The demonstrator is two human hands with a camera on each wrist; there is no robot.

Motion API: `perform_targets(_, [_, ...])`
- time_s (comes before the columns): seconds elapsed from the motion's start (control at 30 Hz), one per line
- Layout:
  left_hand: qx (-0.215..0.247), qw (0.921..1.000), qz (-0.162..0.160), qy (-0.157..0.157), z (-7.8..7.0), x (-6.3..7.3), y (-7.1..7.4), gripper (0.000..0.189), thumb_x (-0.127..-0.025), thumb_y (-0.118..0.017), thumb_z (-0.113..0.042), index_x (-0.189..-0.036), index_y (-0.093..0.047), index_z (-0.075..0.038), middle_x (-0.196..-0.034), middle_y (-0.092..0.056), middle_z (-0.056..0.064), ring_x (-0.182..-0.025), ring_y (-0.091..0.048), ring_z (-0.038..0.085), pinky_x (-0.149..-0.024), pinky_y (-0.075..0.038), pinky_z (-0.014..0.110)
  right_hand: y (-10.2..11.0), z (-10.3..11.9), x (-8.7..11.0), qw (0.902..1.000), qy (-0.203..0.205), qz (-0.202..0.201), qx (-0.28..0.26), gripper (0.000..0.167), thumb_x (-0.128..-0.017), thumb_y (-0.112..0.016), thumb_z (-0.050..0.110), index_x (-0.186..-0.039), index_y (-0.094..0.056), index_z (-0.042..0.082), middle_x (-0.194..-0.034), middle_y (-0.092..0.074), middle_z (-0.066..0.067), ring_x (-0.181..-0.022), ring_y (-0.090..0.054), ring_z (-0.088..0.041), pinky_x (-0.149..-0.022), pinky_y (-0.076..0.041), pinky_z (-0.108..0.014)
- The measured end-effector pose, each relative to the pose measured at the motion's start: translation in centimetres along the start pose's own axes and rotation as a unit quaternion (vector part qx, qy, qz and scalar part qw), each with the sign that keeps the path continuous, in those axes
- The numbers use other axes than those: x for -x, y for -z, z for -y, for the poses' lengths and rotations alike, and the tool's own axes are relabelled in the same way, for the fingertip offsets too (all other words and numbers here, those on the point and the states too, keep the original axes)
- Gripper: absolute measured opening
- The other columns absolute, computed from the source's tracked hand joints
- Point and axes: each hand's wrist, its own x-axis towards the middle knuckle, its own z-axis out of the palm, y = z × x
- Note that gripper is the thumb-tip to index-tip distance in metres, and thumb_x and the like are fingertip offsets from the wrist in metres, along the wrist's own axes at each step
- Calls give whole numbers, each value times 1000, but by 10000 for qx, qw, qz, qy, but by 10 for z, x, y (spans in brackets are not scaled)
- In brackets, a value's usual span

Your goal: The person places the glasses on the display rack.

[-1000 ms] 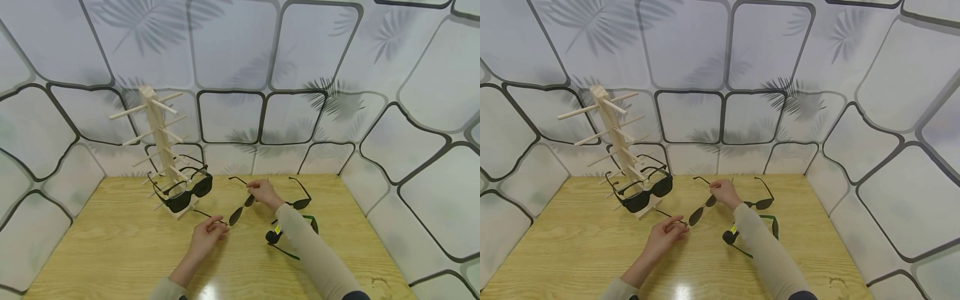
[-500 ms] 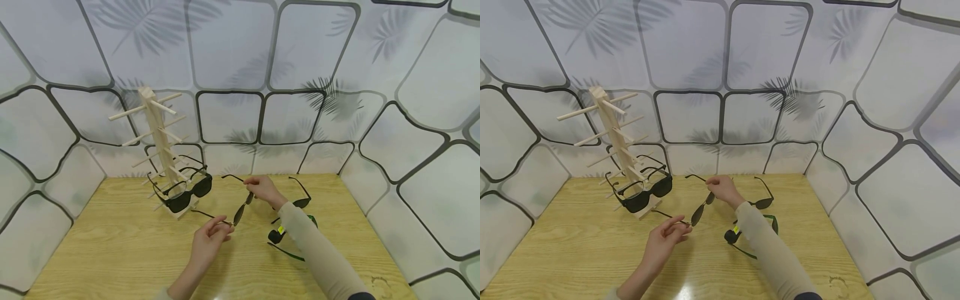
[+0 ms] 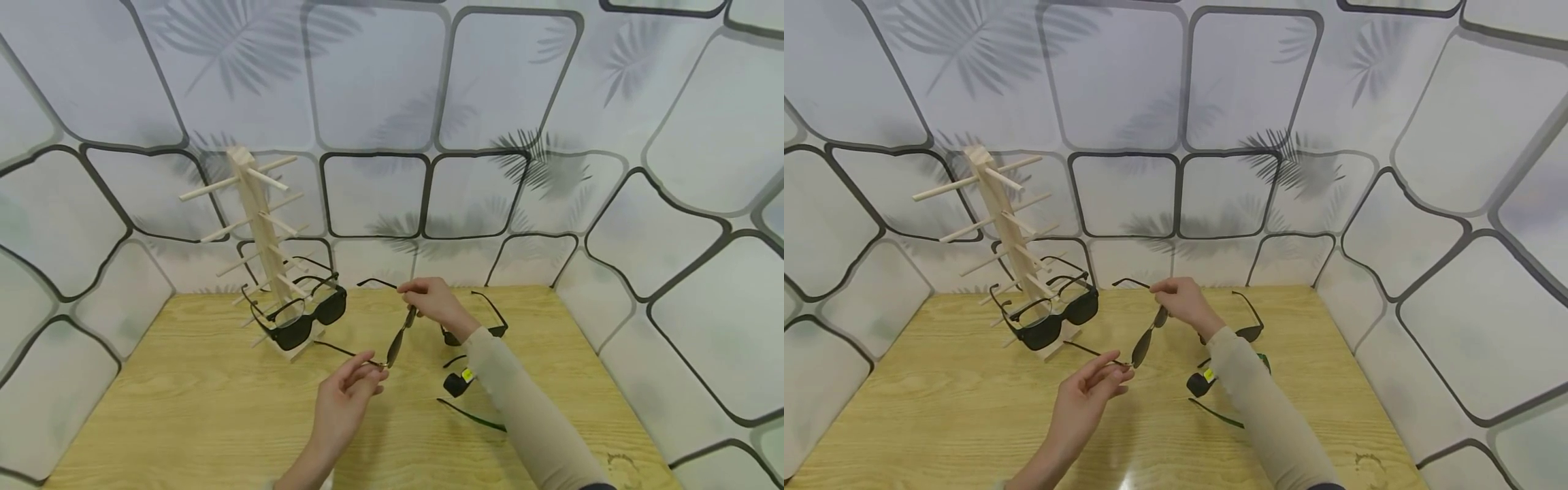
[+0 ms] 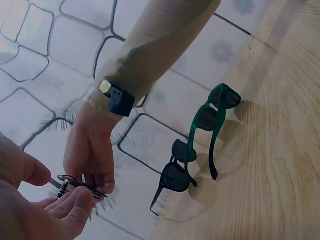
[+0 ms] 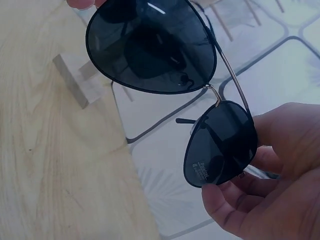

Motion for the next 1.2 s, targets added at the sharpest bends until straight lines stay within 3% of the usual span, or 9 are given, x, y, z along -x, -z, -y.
perform_targets(0.17, [6,9999,89,-122,-7,3,-1,44,-102,-68,-7,-144,-60,3,-120,-75,23,-93,-77,7,-86,-63,25,6,9,5,9999,97,-107,-63,30,-107,-60,18,-132,-73,7,-100,-73,-10,-83,-65,-15,-72,-56,-28])
perform_targets(0.6, [-98,9966,176,-794,-25,5,-2,40,-102,-66,-1,-142,-61,5,-117,-75,24,-100,-77,7,-87,-64,26,20,29,12,9987,308,-343,-200,29,-105,-63,22,-128,-75,9,-97,-73,-5,-86,-64,-15,-73,-54,-29])
perform_targets(0.9, [-107,9939,-156,-1084,-40,5,1,38,-100,-68,1,-138,-65,2,-111,-77,21,-94,-77,9,-83,-65,26,25,45,14,9980,269,-461,-343,29,-107,-61,27,-125,-77,12,-110,-75,-9,-91,-67,-16,-82,-57,-32])
perform_targets(1.07, [-177,9892,-424,-1394,-45,5,1,36,-97,-71,2,-133,-69,4,-104,-79,21,-86,-77,7,-78,-65,24,27,50,13,9960,369,-527,-619,30,-108,-60,25,-126,-76,6,-117,-75,-18,-92,-68,-16,-82,-60,-37])
perform_targets(1.2, [-145,9858,-617,-1554,-50,5,2,34,-96,-72,4,-131,-70,3,-102,-79,20,-86,-78,7,-76,-65,25,29,52,12,9932,471,-478,-948,33,-109,-61,24,-128,-74,1,-113,-76,-15,-95,-67,-19,-79,-62,-36])
